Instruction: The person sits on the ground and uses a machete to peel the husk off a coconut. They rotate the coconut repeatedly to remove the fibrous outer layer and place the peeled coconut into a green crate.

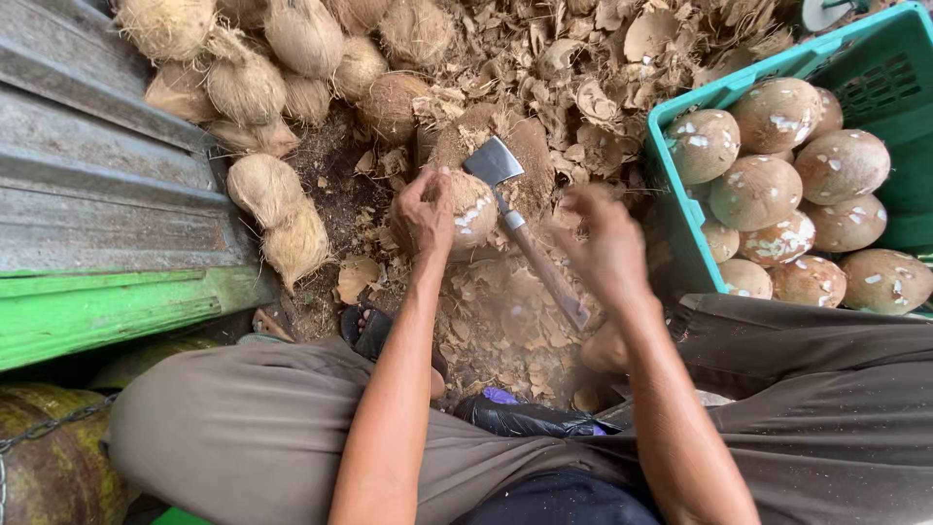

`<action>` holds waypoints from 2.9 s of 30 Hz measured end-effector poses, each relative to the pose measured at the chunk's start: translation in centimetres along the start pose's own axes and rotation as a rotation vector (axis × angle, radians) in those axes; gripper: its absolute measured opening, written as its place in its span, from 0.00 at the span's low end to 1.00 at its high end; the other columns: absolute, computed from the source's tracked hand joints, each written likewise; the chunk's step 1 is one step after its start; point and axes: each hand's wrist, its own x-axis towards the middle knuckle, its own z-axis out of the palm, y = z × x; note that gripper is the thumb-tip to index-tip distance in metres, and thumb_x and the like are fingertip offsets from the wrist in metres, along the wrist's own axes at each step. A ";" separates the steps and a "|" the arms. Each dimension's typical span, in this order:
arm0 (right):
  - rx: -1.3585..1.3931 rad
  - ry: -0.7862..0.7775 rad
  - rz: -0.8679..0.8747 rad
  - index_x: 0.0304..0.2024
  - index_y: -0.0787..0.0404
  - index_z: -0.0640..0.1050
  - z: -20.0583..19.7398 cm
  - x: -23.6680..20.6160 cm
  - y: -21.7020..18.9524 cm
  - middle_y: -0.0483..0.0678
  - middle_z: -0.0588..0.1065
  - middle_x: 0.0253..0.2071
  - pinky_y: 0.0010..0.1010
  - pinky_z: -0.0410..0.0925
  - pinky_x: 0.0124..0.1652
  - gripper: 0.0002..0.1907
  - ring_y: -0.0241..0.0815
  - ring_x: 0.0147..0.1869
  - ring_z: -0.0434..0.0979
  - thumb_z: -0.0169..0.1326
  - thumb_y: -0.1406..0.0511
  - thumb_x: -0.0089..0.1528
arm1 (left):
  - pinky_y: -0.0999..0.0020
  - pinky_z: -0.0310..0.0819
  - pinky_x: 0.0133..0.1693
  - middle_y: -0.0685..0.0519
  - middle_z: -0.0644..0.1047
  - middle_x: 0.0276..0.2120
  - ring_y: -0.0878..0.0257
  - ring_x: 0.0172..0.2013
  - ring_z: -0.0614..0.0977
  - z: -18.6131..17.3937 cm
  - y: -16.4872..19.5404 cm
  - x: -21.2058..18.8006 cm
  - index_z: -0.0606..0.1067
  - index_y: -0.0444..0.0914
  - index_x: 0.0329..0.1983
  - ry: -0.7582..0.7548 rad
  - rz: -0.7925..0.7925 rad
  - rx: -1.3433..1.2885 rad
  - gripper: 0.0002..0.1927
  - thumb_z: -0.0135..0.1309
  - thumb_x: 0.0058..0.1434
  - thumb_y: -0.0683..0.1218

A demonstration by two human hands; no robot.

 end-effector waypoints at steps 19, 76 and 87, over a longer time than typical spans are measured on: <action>0.815 -0.118 0.382 0.52 0.57 0.69 2.5 -2.2 1.8 0.43 0.71 0.36 0.27 0.72 0.25 0.12 0.32 0.30 0.72 0.48 0.63 0.66 | 0.48 0.79 0.52 0.48 0.79 0.55 0.54 0.51 0.82 -0.9 0.0 0.1 0.77 0.46 0.56 -0.098 -0.062 -0.314 0.33 0.53 0.55 0.70; 0.467 -0.320 0.461 0.54 0.59 0.74 6.6 -3.8 0.5 0.49 0.74 0.28 0.28 0.64 0.22 0.16 0.38 0.25 0.70 0.50 0.57 0.70 | 0.45 0.65 0.59 0.45 0.77 0.59 0.48 0.60 0.75 0.3 -0.1 -0.7 0.74 0.40 0.61 0.063 0.325 0.060 0.37 0.39 0.66 0.71; 0.628 -0.212 0.364 0.54 0.58 0.75 9.3 -4.3 2.9 0.50 0.72 0.30 0.26 0.63 0.19 0.13 0.30 0.23 0.65 0.49 0.59 0.71 | 0.46 0.68 0.56 0.40 0.78 0.55 0.46 0.56 0.78 1.2 -0.7 -0.9 0.75 0.40 0.60 0.076 0.354 0.042 0.31 0.42 0.66 0.65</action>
